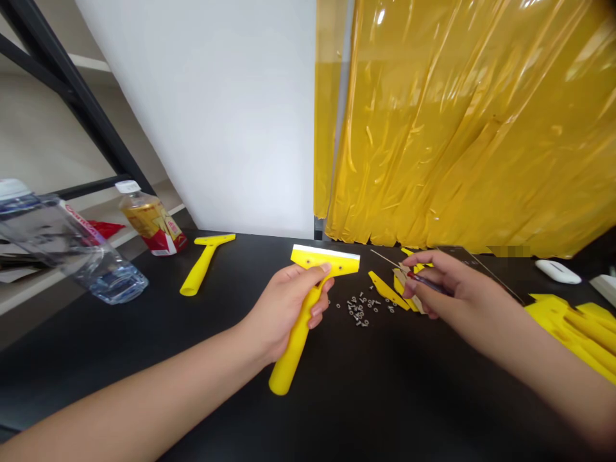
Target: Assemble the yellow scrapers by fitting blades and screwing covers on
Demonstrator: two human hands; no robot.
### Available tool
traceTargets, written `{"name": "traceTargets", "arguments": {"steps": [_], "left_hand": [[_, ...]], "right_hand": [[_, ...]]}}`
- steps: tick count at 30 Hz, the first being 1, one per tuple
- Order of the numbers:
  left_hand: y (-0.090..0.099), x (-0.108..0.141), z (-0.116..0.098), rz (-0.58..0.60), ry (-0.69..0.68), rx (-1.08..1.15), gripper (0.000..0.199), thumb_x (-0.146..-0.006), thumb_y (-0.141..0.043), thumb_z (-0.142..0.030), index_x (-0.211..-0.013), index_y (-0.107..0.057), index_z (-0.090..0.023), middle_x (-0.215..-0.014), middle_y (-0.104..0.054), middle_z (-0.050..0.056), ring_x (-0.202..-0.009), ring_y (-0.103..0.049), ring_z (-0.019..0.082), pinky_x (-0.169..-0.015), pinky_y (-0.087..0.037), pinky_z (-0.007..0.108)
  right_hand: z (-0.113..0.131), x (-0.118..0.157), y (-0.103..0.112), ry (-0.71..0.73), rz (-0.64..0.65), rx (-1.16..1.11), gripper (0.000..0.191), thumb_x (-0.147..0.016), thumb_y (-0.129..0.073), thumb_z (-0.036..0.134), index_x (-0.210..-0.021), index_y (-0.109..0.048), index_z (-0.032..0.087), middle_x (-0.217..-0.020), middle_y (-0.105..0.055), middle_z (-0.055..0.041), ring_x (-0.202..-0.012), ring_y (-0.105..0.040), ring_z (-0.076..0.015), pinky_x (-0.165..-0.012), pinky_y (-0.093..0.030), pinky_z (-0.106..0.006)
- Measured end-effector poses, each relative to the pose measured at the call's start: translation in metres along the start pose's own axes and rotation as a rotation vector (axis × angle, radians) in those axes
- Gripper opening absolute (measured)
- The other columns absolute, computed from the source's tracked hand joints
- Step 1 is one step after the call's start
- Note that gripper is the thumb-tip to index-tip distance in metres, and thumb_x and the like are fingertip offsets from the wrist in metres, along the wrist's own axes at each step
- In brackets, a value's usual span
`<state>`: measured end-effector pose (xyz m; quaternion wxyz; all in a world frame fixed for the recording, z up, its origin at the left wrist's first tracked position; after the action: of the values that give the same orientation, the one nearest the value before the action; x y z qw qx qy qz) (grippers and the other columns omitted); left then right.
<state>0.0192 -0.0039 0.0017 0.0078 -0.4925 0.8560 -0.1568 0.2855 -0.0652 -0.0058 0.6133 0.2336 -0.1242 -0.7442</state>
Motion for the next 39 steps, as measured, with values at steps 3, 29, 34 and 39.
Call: {"name": "traceTargets", "arguments": {"steps": [3, 29, 34, 39], "left_hand": [[0.000, 0.000, 0.000, 0.005, 0.001, 0.001, 0.036, -0.097, -0.063, -0.046, -0.075, -0.058, -0.018, -0.051, -0.046, -0.004, -0.046, -0.041, 0.009, -0.048, -0.034, 0.022], [-0.004, 0.001, 0.002, 0.013, 0.035, 0.044, 0.032, -0.094, -0.067, -0.039, -0.072, -0.057, -0.017, -0.055, -0.049, -0.004, -0.044, -0.039, 0.007, -0.043, -0.030, 0.021], [-0.004, 0.001, 0.002, 0.012, 0.037, 0.043, 0.031, -0.094, -0.067, -0.039, -0.073, -0.057, -0.017, -0.055, -0.049, -0.004, -0.044, -0.039, 0.007, -0.043, -0.030, 0.021], [-0.004, 0.001, 0.002, 0.016, 0.034, 0.047, 0.031, -0.095, -0.066, -0.039, -0.075, -0.058, -0.017, -0.056, -0.050, -0.004, -0.044, -0.039, 0.007, -0.043, -0.030, 0.021]], "right_hand": [[0.012, 0.003, 0.003, -0.018, -0.030, -0.181, 0.029, -0.089, -0.076, 0.051, -0.097, -0.066, 0.026, -0.074, -0.069, -0.0010, -0.062, -0.059, -0.0164, -0.057, -0.048, -0.031], [0.008, 0.015, -0.037, 0.087, 0.152, 0.120, 0.025, -0.098, -0.063, 0.052, -0.095, -0.071, 0.028, -0.082, -0.070, -0.0015, -0.079, -0.063, -0.0209, -0.071, -0.047, -0.034], [0.016, 0.017, -0.031, 0.135, 0.111, 0.184, 0.026, -0.098, -0.063, 0.052, -0.092, -0.071, 0.028, -0.083, -0.070, -0.0018, -0.078, -0.062, -0.0208, -0.068, -0.045, -0.033], [0.019, 0.018, -0.028, 0.148, 0.112, 0.197, 0.026, -0.098, -0.062, 0.052, -0.094, -0.071, 0.028, -0.085, -0.071, -0.0015, -0.079, -0.062, -0.0202, -0.067, -0.045, -0.032]]}}
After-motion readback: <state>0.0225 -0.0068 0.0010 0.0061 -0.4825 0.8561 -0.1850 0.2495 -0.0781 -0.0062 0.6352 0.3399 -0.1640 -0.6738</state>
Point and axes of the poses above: each hand's wrist, its own x-axis away from the middle knuckle, its own y-axis out of the back of the hand, z = x × y, the point moved 1 cm from there along -x, towards the middle knuckle
